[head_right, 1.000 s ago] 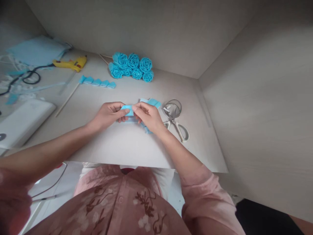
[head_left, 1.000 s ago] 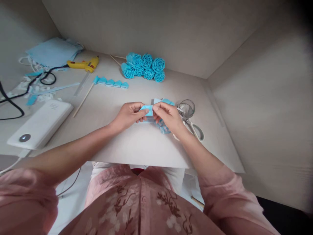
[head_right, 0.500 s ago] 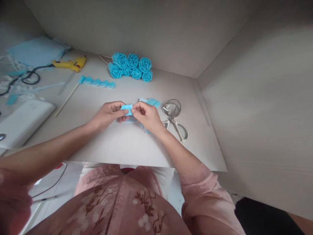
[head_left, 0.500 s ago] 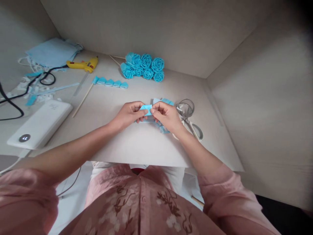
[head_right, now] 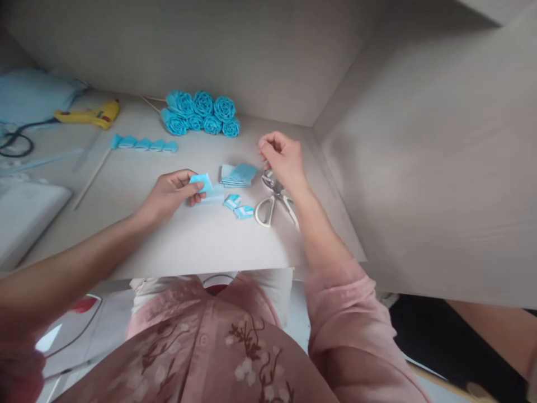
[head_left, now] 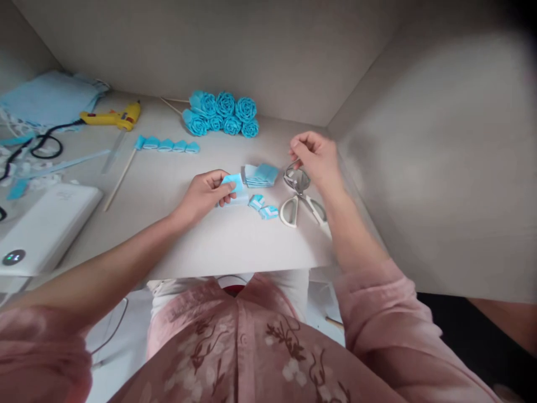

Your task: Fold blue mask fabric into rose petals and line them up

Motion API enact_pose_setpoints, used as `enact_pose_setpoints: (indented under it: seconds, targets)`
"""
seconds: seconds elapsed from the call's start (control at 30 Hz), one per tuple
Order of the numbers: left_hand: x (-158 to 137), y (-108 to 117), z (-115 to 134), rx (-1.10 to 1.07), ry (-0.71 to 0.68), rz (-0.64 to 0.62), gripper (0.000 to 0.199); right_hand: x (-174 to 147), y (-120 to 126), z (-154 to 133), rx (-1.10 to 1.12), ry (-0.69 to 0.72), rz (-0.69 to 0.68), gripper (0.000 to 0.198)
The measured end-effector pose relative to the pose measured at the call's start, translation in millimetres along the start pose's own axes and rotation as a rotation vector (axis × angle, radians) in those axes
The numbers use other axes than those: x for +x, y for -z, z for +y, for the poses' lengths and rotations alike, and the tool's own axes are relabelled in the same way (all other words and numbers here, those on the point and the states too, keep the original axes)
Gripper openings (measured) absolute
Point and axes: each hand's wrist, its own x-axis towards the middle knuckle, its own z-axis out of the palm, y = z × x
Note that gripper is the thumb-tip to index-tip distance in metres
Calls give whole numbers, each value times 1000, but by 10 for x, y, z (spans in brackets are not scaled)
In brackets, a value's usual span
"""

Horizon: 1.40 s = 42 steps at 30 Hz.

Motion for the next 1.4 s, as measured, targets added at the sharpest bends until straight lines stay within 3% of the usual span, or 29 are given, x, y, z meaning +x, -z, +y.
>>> enact_pose_setpoints:
  seconds: [0.2,0.4,0.7,0.93,1.2,1.27,1.4]
  targets:
    - [21,13,-29,-21,-33,16,15,-190,423,258,-327,-95,-32,20]
    - [57,38,-70,-12,-36,48,14,-492,468,500,-577,-78,-41,21]
    - [62,41,-92,-17,-45,37,20,-489,347,681,-602,-101,-48,19]
    - [58,46,-94,-20,-36,19,21,-563,272,721,-617,-119,57,21]
    - [36,18,-75,11,1,4,20,-589,283,743,-354,-162,116,21]
    - [11,5,-57,9,7,-17,21,-630,274,667,-309,-122,163,20]
    - [-46,-19,-1,-15,46,-97,23,-752,133,305,-314,104,227,21]
